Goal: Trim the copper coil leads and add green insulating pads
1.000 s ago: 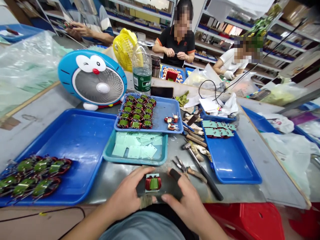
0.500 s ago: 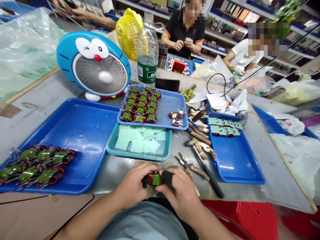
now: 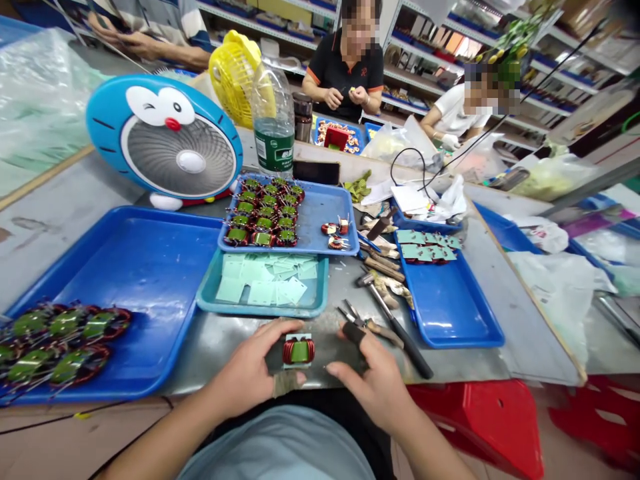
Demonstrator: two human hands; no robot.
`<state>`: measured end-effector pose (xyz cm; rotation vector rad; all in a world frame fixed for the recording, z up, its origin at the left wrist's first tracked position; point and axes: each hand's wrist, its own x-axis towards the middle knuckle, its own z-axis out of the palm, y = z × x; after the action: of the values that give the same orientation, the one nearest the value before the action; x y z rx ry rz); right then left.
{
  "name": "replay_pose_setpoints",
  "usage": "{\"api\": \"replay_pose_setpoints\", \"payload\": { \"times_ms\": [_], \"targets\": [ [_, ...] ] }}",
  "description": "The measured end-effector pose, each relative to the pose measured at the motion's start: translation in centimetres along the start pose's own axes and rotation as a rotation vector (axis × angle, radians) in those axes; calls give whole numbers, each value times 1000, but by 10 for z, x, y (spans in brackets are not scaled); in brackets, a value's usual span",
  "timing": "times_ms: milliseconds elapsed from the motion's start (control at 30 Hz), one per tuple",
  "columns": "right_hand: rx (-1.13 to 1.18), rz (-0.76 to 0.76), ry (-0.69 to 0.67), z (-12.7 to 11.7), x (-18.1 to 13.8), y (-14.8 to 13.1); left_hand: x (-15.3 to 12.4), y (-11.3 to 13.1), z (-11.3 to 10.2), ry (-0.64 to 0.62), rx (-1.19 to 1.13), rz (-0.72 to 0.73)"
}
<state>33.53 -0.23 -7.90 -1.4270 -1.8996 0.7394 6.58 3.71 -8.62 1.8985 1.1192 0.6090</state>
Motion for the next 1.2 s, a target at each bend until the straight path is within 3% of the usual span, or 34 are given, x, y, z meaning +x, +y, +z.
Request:
{"api": "replay_pose_setpoints", "payload": {
  "times_ms": [367,667,867,1067,1200],
  "targets": [
    [-12,88,-58,21,1,-5,5,4,-1,-22,13,1],
    [-100,-9,-98,47,17,-6,12,8,2,-33,14,34],
    [-103,-14,-131,26,12,-4,10,6,7,-16,21,5],
    [-19,84,-120,-6,4,-4,4,-1,5,-22,21,-26],
    [-22,45,-166,-15,7,-15,5,-1,4,-32,19,-22]
  ]
}}
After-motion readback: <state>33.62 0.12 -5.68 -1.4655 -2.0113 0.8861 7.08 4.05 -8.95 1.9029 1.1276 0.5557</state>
